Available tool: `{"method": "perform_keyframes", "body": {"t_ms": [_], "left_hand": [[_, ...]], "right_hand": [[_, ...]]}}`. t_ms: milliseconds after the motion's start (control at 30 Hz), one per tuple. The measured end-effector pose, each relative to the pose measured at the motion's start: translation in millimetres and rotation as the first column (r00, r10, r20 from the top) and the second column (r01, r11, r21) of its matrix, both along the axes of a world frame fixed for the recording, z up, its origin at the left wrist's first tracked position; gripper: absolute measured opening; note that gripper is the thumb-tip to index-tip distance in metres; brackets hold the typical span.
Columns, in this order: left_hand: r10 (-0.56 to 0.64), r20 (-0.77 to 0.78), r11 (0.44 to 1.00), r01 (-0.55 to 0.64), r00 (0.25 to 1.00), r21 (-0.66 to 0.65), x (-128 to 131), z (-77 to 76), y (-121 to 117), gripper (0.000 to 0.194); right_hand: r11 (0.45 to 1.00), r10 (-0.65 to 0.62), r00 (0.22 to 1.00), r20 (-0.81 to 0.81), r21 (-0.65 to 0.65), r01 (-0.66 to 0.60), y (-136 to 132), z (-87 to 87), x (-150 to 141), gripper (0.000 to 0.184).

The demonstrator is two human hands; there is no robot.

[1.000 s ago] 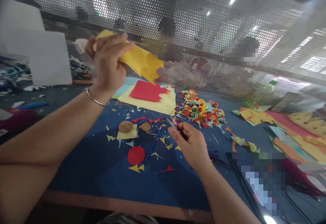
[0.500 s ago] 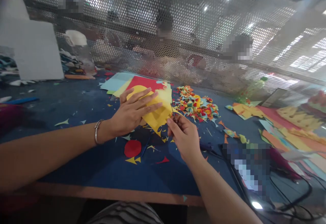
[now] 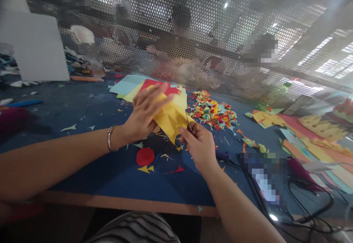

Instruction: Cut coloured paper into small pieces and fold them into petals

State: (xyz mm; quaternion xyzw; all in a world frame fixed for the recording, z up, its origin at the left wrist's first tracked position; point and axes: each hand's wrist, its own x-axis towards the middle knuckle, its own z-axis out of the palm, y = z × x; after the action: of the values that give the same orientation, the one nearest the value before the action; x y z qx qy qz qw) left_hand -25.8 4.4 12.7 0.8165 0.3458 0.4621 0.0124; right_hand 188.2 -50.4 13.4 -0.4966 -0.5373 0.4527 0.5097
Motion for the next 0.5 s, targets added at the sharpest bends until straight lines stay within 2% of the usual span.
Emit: {"method": "perform_keyframes", "body": {"t_ms": [33, 67, 100, 167, 267, 300, 333, 367, 400, 433, 500], "left_hand": [[0.0, 0.166, 0.991, 0.022, 0.986, -0.129, 1.0, 0.1, 1.0, 0.065], [0.001, 0.321, 0.96, 0.089, 0.947, -0.265, 1.6, -0.3, 2.3, 0.069], [0.0, 0.45, 0.897, 0.199, 0.893, -0.395, 1.7, -1.2, 3.6, 0.068], [-0.056, 0.523, 0.75, 0.382, 0.85, -0.541, 1.3, -3.6, 4.1, 0.053], [-0.262, 0.502, 0.532, 0.558, 0.824, -0.637, 2.4, -4.7, -2.8, 0.048], [-0.347, 0.515, 0.433, 0.621, 0.784, -0.654, 4.3, -4.0, -6.1, 0.051], [-0.401, 0.576, 0.3, 0.696, 0.712, -0.652, 7.0, -3.0, -9.0, 0.051], [-0.351, 0.67, 0.207, 0.752, 0.654, -0.625, 10.5, -2.1, -11.1, 0.046], [-0.218, 0.765, 0.187, 0.795, 0.606, -0.577, 14.3, -1.5, -12.1, 0.041], [-0.048, 0.825, 0.201, 0.815, 0.563, -0.544, 18.0, -1.3, -11.8, 0.04], [0.069, 0.84, 0.243, 0.808, 0.538, -0.537, 23.6, -1.8, -8.1, 0.039]], "right_hand": [[1.0, -0.012, 1.0, 0.018, 0.014, 0.011, 0.1, -0.1, 0.4, 0.04], [0.999, -0.024, 0.999, 0.039, 0.031, 0.023, -0.1, 0.0, 0.9, 0.04], [0.998, -0.037, 0.997, 0.062, 0.048, 0.034, -0.4, 0.2, 1.3, 0.039], [0.995, -0.061, 0.991, 0.116, 0.083, 0.051, -1.4, 0.7, 1.9, 0.036], [0.991, -0.078, 0.978, 0.193, 0.12, 0.055, -2.5, 0.8, 2.5, 0.033], [0.992, -0.07, 0.974, 0.217, 0.121, 0.044, -2.5, 0.7, 2.8, 0.033], [0.992, -0.061, 0.969, 0.24, 0.123, 0.032, -2.4, 0.5, 3.0, 0.033], [0.992, -0.051, 0.963, 0.265, 0.122, 0.019, -2.3, 0.4, 3.2, 0.033], [0.992, -0.046, 0.956, 0.291, 0.124, 0.01, -2.2, 0.3, 3.3, 0.033], [0.991, -0.05, 0.947, 0.318, 0.13, 0.008, -2.2, 0.3, 3.4, 0.033], [0.989, -0.072, 0.931, 0.357, 0.148, 0.019, -2.5, -0.1, 3.6, 0.034]]}}
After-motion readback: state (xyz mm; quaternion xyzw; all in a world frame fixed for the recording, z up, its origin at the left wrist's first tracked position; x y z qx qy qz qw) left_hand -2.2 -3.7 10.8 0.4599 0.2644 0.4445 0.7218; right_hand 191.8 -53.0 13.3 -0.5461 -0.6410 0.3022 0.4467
